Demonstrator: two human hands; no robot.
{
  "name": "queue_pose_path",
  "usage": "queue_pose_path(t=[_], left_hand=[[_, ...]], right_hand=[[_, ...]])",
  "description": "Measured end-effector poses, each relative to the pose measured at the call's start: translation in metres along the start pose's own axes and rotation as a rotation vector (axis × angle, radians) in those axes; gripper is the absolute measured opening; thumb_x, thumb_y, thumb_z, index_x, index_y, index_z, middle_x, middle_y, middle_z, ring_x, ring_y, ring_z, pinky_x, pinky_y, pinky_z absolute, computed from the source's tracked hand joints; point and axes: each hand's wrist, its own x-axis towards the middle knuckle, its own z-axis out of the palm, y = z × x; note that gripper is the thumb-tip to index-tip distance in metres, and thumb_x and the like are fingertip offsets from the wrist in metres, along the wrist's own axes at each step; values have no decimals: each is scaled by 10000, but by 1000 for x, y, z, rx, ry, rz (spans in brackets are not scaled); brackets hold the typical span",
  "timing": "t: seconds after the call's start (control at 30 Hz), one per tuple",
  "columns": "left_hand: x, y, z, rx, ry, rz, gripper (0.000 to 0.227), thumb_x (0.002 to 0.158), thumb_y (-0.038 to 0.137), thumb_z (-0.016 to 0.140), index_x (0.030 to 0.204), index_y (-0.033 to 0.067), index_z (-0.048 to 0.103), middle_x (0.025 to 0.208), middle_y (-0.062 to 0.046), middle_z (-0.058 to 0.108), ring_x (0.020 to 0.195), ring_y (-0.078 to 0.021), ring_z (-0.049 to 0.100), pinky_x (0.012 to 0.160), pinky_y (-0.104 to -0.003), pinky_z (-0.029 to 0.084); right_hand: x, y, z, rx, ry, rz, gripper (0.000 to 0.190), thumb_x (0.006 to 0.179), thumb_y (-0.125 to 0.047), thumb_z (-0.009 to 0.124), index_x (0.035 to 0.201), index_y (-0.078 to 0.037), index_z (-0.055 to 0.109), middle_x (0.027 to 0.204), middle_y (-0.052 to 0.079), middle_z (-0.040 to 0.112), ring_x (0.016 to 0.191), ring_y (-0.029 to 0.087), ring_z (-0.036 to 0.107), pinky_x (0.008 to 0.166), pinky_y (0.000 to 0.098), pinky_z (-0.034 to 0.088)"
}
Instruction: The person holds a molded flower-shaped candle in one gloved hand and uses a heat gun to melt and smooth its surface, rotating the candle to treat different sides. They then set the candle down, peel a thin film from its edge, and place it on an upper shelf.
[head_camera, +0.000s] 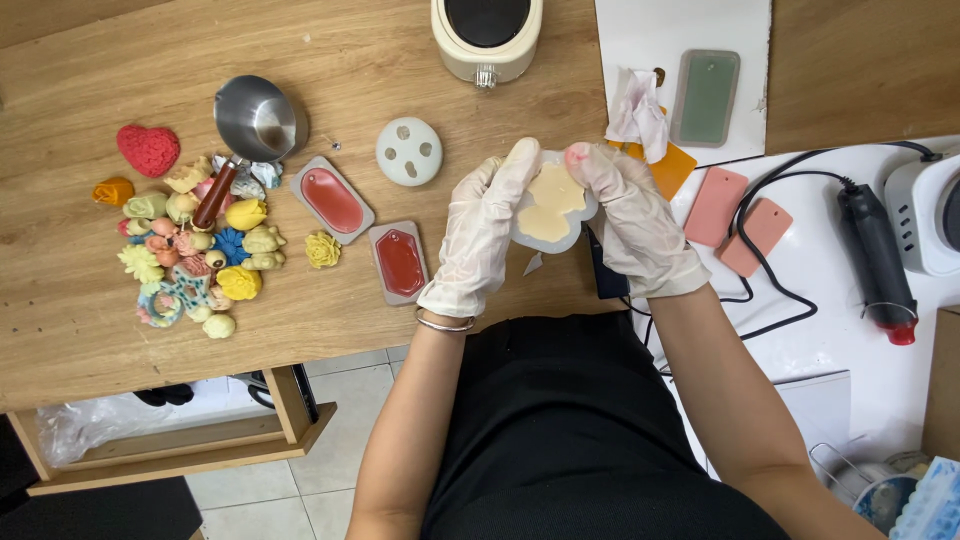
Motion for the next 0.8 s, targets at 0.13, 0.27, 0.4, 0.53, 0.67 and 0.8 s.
queue_pose_path(t=[0.13, 0.27, 0.4, 0.53, 0.67, 0.8], left_hand=[[4, -5, 2, -39, -16, -11, 420, 920, 455, 713, 990, 41, 702, 889, -2, 690, 786, -61, 619, 714, -230, 530], [7, -11, 0, -39, 8, -7, 411, 932, 446, 710, 974, 36, 704, 891, -11, 695, 788, -62, 621, 714, -233, 527], [8, -13, 1, -20, 28, -7, 408, 939, 446, 704, 955, 39, 706, 881, -9, 693, 785, -60, 616, 714, -233, 528], [13, -23, -2, -52, 45, 4, 395, 946, 436, 705, 954, 41, 708, 884, -5, 689, 794, -61, 607, 733, -234, 517], [17, -31, -7, -59, 90, 32, 406, 977, 443, 702, 1006, 38, 695, 920, -1, 650, 832, -59, 569, 780, -224, 494], [6, -8, 2, 15, 100, 19, 418, 948, 462, 680, 1036, 53, 679, 940, 5, 662, 858, -54, 585, 791, -214, 503]], right_hand=[[2, 2, -5, -13, 15, -22, 265, 1025, -317, 685, 1087, -60, 691, 1012, -39, 672, 940, 44, 601, 865, 223, 510], [3, 6, -7, -4, 67, -11, 281, 1007, -327, 693, 1100, -62, 694, 1017, -41, 681, 936, 44, 610, 861, 224, 511], [1, 2, -5, -26, 55, -13, 296, 1003, -343, 700, 1104, -66, 690, 1012, -35, 676, 935, 50, 610, 853, 230, 508], [-1, 2, -6, -12, 32, -38, 326, 1029, -351, 708, 1138, -44, 678, 1052, -19, 655, 976, 61, 596, 898, 247, 506], [-14, -34, 26, 88, 76, 47, 495, 931, -439, 607, 1191, -22, 665, 1146, 54, 708, 1068, 130, 687, 972, 297, 562], [-13, -20, 7, 34, -40, 8, 490, 967, -370, 658, 1266, 14, 606, 1228, 79, 672, 1163, 154, 669, 1041, 329, 559]])
